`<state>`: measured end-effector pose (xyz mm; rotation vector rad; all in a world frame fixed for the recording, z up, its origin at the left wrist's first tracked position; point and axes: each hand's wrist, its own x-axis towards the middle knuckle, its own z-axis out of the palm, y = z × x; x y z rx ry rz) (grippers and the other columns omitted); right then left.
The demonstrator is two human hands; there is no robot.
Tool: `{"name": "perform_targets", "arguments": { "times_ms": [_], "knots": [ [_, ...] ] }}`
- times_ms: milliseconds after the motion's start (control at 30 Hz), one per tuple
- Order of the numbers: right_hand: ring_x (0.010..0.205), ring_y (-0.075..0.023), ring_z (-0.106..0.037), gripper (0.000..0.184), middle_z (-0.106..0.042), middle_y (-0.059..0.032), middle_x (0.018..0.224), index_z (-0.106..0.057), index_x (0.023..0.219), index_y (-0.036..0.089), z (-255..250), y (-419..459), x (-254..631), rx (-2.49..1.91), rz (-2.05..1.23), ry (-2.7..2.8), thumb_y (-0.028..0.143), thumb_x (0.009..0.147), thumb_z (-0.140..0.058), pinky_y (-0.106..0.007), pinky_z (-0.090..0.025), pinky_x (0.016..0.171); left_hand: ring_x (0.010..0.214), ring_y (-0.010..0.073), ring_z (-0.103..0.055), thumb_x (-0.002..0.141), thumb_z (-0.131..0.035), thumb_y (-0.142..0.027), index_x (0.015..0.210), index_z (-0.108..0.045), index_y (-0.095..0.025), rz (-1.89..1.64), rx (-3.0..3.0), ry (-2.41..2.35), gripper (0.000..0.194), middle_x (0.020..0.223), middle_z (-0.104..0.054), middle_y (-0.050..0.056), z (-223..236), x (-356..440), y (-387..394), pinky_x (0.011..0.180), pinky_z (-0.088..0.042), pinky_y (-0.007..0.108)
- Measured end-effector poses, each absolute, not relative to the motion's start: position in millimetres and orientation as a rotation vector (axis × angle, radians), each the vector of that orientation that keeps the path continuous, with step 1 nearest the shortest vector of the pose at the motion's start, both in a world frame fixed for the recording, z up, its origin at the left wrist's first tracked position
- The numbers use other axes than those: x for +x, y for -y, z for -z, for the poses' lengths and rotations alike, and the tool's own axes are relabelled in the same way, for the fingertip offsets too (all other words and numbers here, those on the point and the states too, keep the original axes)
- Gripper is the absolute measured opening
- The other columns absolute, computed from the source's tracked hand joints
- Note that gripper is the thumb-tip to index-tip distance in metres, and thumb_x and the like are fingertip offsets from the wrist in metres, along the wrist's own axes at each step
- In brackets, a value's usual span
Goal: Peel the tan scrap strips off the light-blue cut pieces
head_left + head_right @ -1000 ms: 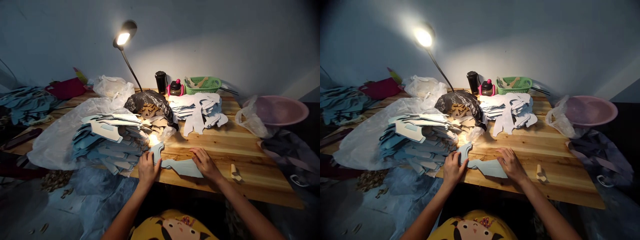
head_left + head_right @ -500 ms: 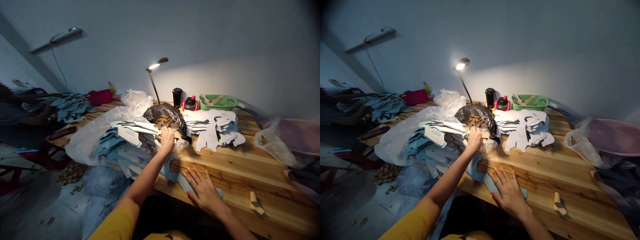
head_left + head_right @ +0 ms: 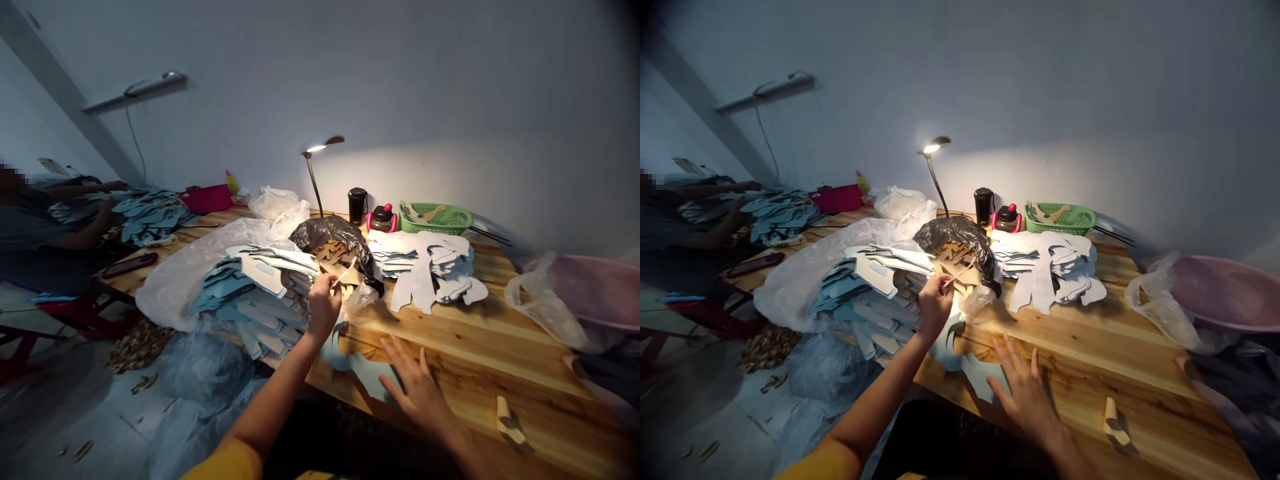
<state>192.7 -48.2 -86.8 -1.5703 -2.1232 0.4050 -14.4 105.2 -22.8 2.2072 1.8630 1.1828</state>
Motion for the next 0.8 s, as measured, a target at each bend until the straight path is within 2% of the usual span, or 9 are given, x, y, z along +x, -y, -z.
{"name": "perform_targets", "arguments": {
  "times_ms": [67,100,133,200,267,367,500,600,800],
  "knots": [
    [0.119,-0.0311,-0.062,0.045,-0.064,-0.015,0.133,-0.066,0.125,0.02,65.4,45.8,183.5,-1.534,-0.519,1.815,0.05,0.097,-0.047,-0.053,-0.049,0.102,0.092,0.0179,-0.065,0.096,-0.048,-0.019,0.1,-0.067,-0.016,-1.507,2.243,-1.615,0.019,0.099,-0.068,0.009,28.2,-17.4,-71.5,0.082,-0.053,0.029],
    [0.103,-0.0276,-0.068,0.041,-0.071,-0.0136,0.117,-0.072,0.11,0.019,55.3,44.3,177.7,-1.504,-0.613,1.676,0.051,0.096,-0.049,-0.044,-0.056,0.089,0.093,0.0173,-0.066,0.096,-0.049,-0.017,0.102,-0.068,-0.018,-1.635,2.282,-1.469,0.02,0.1,-0.069,0.009,32.3,-17.4,-55.3,0.083,-0.054,0.029],
    [0.086,-0.0236,-0.07,0.04,-0.074,-0.0112,0.1,-0.073,0.098,0.019,46.7,42.5,171.6,-1.466,-0.721,1.553,0.052,0.094,-0.052,-0.036,-0.057,0.075,0.093,0.0168,-0.066,0.095,-0.05,-0.015,0.106,-0.068,-0.019,-1.708,2.344,-1.331,0.022,0.1,-0.069,0.008,36.8,-16.7,-40.5,0.083,-0.055,0.029],
    [0.06,-0.0164,-0.062,0.041,-0.071,-0.0062,0.075,-0.073,0.085,0.018,35.4,38.7,160.8,-1.368,-0.949,1.367,0.056,0.09,-0.059,-0.027,-0.05,0.053,0.09,0.0161,-0.067,0.094,-0.051,-0.011,0.117,-0.067,-0.022,-1.711,2.503,-1.15,0.03,0.099,-0.07,0.007,46.3,-14.2,-17.1,0.082,-0.056,0.029],
    [0.048,-0.0115,-0.051,0.043,-0.066,-0.0032,0.063,-0.072,0.079,0.016,31.9,35.6,154.2,-1.262,-1.124,1.25,0.058,0.084,-0.064,-0.023,-0.042,0.045,0.088,0.0166,-0.067,0.093,-0.053,-0.009,0.127,-0.063,-0.023,-1.657,2.639,-1.063,0.037,0.098,-0.07,0.008,54.6,-12.2,-3.1,0.081,-0.057,0.03],
    [0.045,-0.0088,-0.045,0.044,-0.061,-0.0012,0.058,-0.07,0.073,0.015,33.9,36.6,153.2,-1.187,-1.266,1.18,0.058,0.08,-0.069,-0.021,-0.038,0.043,0.088,0.0181,-0.067,0.092,-0.055,-0.008,0.132,-0.06,-0.022,-1.615,2.72,-1.006,0.043,0.098,-0.069,0.009,60.2,-12.3,5.3,0.081,-0.058,0.032],
    [0.051,-0.0089,-0.045,0.039,-0.056,0.0013,0.059,-0.063,0.071,0.017,30.4,50.0,158.4,-1.165,-1.226,1.197,0.052,0.085,-0.067,-0.021,-0.037,0.049,0.089,0.0179,-0.068,0.089,-0.059,-0.008,0.126,-0.064,-0.019,-1.581,2.509,-0.815,0.039,0.098,-0.069,0.011,49.3,-12.4,12.6,0.079,-0.059,0.031],
    [0.053,-0.0097,-0.041,0.037,-0.046,0.0035,0.058,-0.057,0.069,0.019,22.9,60.6,159.7,-1.145,-1.111,1.228,0.05,0.089,-0.064,-0.022,-0.034,0.05,0.089,0.0181,-0.07,0.087,-0.068,-0.017,0.114,-0.07,-0.019,-1.478,2.211,-0.725,0.028,0.1,-0.072,0.01,31.7,-7.4,19.4,0.077,-0.06,0.029],
    [0.056,-0.0103,-0.041,0.037,-0.044,0.0032,0.061,-0.051,0.066,0.02,20.0,60.4,158.6,-1.047,-0.999,1.141,0.047,0.089,-0.064,-0.023,-0.036,0.051,0.073,0.0163,-0.072,0.084,-0.075,-0.023,0.085,-0.075,-0.019,-1.32,1.843,-0.659,0.004,0.081,-0.076,0.004,9.8,9.5,17.6,0.067,-0.059,0.026]
  ]
}}
